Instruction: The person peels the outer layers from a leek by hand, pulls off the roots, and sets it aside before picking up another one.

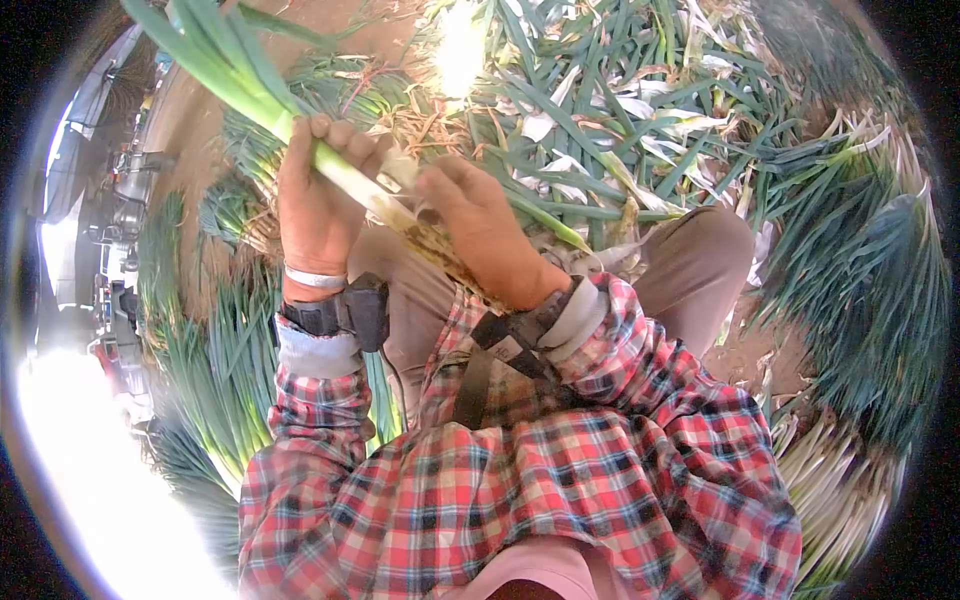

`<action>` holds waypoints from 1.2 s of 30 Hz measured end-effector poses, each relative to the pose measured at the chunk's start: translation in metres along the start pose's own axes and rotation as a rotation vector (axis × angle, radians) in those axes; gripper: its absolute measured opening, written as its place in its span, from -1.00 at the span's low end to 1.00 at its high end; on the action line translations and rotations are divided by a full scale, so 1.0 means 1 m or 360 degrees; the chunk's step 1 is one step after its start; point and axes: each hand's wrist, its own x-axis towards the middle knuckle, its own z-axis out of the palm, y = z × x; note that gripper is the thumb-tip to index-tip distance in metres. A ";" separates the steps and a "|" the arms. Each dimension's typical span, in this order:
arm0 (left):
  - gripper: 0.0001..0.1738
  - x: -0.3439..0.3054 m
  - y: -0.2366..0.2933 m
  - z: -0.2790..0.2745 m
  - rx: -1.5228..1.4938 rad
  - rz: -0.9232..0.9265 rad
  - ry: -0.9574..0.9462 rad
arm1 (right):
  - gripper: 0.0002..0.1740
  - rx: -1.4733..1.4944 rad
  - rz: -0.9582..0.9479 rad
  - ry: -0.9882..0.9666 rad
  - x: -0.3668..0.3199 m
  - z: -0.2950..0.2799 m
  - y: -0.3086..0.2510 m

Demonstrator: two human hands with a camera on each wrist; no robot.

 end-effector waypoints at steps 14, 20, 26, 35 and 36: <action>-0.74 0.012 0.057 -0.079 0.0114 0.0089 0.0719 | -0.72 -0.2118 0.0171 -0.0583 -0.070 -0.130 -0.046; -0.49 -0.003 0.020 0.001 0.0086 0.0035 0.0329 | -0.65 -0.1292 -0.0604 -0.0380 -0.002 0.002 -0.016; -0.47 -0.010 0.011 0.016 0.0309 0.0081 0.0414 | -0.81 -0.1075 -0.0085 -0.0330 -0.003 0.017 -0.021; -0.48 -0.008 0.008 -0.002 0.0297 0.0061 0.0575 | -0.87 -0.1496 -0.0763 -0.0715 -0.019 -0.003 -0.015; -0.48 -0.010 0.009 -0.003 0.0224 0.0063 0.0540 | -0.87 -0.1324 -0.0819 -0.0764 -0.023 -0.011 -0.015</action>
